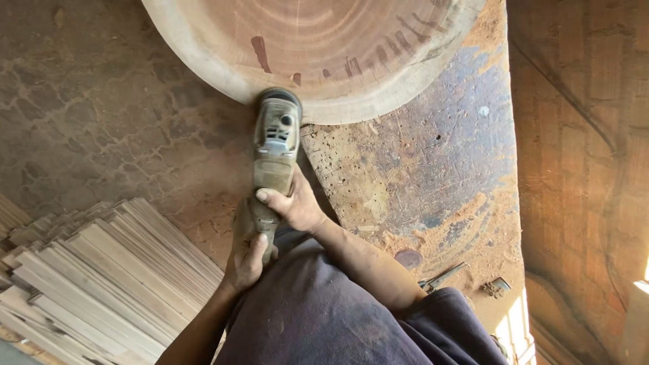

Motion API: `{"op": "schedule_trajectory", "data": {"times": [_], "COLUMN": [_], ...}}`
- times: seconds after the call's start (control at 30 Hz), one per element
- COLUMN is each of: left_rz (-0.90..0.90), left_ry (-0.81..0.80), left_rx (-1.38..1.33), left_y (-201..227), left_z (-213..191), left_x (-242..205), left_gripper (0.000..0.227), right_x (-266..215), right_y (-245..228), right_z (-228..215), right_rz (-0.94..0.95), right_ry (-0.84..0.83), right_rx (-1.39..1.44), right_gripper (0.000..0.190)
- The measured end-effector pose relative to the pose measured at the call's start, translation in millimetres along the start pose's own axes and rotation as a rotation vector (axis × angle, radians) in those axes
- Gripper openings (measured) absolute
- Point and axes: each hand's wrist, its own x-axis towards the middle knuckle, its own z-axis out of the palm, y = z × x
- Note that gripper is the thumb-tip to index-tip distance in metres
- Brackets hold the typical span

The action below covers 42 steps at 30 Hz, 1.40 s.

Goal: Sanding a circular wooden piece and applying wood filler to cracks on a workbench.

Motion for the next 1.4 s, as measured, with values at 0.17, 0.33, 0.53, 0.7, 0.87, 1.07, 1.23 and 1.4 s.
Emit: {"op": "schedule_trajectory", "data": {"times": [0.17, 0.33, 0.53, 0.7, 0.87, 1.07, 1.23, 1.4], "left_rz": [-0.011, 0.139, 0.112, 0.071, -0.112, 0.149, 0.183, 0.179], "left_ry": [-0.18, -0.204, -0.237, -0.376, -0.481, -0.614, -0.554, -0.486], "left_rx": [0.132, 0.256, 0.448, 0.363, 0.815, 0.675, 0.787, 0.557], "left_y": [-25, -36, -8, 15, 124, 185, 241, 262], "left_z": [25, 41, -41, -115, -102, -36, 33, 56], "left_x": [36, 76, 73, 102, 130, 174, 207, 217], "left_gripper": [0.066, 0.07, 0.068, 0.045, 0.086, 0.086, 0.085, 0.075], "right_x": [-1, -7, 12, 24, 61, 99, 140, 149], "right_y": [18, -37, 4, -7, -2, -58, -128, -153], "right_z": [-53, -65, -20, 31, 17, -36, -105, -127], "right_rz": [-0.031, -0.112, -0.165, -0.169, -0.262, -0.415, -0.536, -0.422], "right_ry": [0.094, 0.237, 0.322, 0.33, 0.571, 0.772, 0.812, 0.926], "right_rx": [-0.022, 0.053, 0.118, 0.299, 0.278, 0.305, 0.306, 0.451], "right_gripper": [0.05, 0.036, 0.043, 0.041, 0.038, 0.047, 0.051, 0.052]}}
